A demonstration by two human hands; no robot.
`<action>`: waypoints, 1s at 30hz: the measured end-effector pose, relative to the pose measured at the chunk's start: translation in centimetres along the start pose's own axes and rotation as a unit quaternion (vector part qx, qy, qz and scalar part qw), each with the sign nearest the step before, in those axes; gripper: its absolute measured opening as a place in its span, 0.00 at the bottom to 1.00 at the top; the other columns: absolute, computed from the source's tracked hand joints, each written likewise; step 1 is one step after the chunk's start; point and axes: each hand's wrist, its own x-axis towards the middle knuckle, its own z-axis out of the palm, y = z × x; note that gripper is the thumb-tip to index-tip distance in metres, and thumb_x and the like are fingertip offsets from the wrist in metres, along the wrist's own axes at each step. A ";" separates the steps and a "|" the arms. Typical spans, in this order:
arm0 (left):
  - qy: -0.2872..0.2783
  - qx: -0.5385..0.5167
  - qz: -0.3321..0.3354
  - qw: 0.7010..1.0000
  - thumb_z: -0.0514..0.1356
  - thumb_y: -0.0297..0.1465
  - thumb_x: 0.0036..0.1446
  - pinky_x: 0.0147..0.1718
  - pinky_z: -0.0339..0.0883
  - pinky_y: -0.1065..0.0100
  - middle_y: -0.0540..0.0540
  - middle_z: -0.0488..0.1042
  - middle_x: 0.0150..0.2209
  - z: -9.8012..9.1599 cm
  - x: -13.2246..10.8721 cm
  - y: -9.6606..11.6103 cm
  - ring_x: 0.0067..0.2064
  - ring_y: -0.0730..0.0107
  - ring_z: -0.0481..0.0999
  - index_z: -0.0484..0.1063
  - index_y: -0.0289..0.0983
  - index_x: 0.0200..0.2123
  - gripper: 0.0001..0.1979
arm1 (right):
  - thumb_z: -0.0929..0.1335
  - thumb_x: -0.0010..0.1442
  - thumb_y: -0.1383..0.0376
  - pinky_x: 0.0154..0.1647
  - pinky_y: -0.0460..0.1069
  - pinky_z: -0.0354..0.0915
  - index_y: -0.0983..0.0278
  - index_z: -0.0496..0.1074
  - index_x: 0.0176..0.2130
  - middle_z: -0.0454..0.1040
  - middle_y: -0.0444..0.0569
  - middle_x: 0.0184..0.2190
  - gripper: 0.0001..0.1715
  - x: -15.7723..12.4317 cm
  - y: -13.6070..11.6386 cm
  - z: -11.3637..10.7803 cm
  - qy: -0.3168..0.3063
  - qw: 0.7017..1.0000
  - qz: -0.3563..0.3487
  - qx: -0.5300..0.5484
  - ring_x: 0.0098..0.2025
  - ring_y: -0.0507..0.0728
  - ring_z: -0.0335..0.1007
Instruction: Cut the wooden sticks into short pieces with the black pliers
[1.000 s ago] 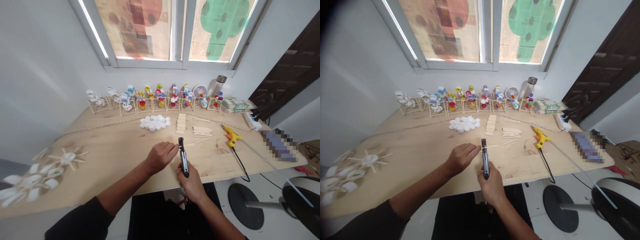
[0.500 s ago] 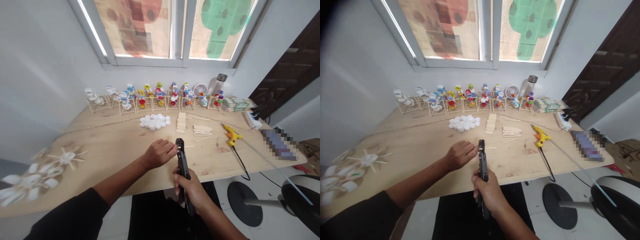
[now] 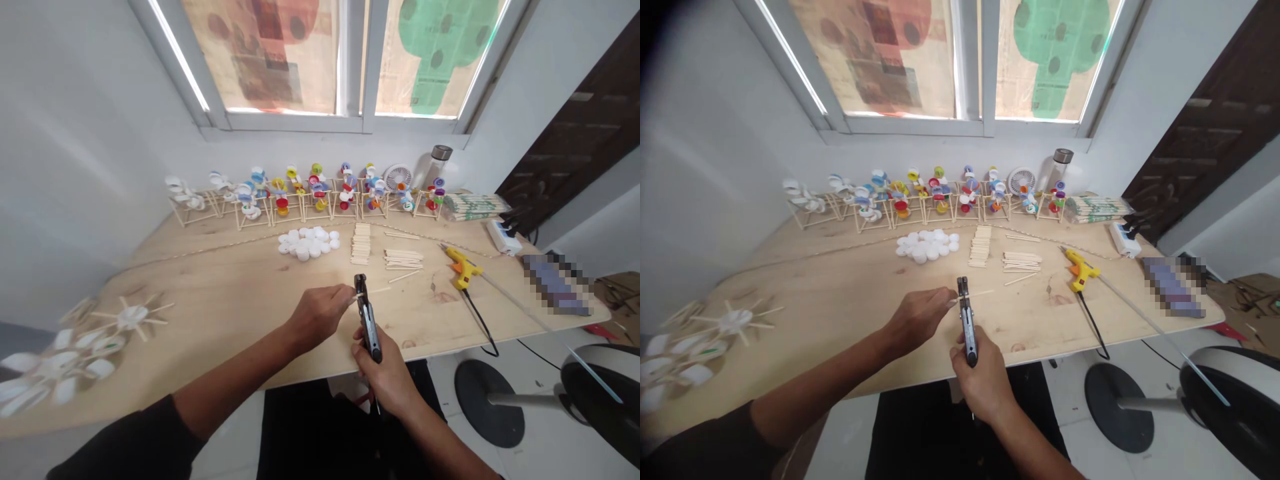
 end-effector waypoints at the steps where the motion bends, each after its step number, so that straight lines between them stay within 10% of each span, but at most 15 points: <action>1: -0.011 -0.028 -0.015 0.999 0.44 0.28 0.60 0.23 0.56 0.74 0.51 0.64 0.23 -0.2 0.1 0.1 0.23 0.76 0.64 0.62 0.35 0.31 0.09 | 0.62 0.52 0.65 0.25 0.45 0.58 0.63 0.64 0.34 0.64 0.40 0.21 0.07 0.0 -0.2 -0.1 0.006 1.000 -0.007 -0.022 0.22 0.51 0.62; 16: -0.151 -0.373 -0.172 0.899 0.45 0.33 0.60 0.26 0.57 0.74 0.54 0.57 0.23 -3.6 1.9 0.3 0.25 0.78 0.58 0.59 0.36 0.28 0.11 | 0.61 0.54 0.64 0.25 0.45 0.54 0.62 0.63 0.34 0.65 0.41 0.20 0.05 0.1 -0.4 -0.4 0.042 0.984 -0.058 -0.162 0.22 0.53 0.63; 30: -0.148 -0.286 -0.185 0.929 0.43 0.33 0.61 0.27 0.57 0.73 0.53 0.60 0.24 -2.3 1.3 -0.6 0.26 0.76 0.61 0.59 0.36 0.28 0.12 | 0.61 0.55 0.61 0.24 0.45 0.54 0.62 0.62 0.28 0.64 0.42 0.19 0.08 1.5 0.8 0.3 0.056 0.981 -0.067 -0.174 0.22 0.52 0.62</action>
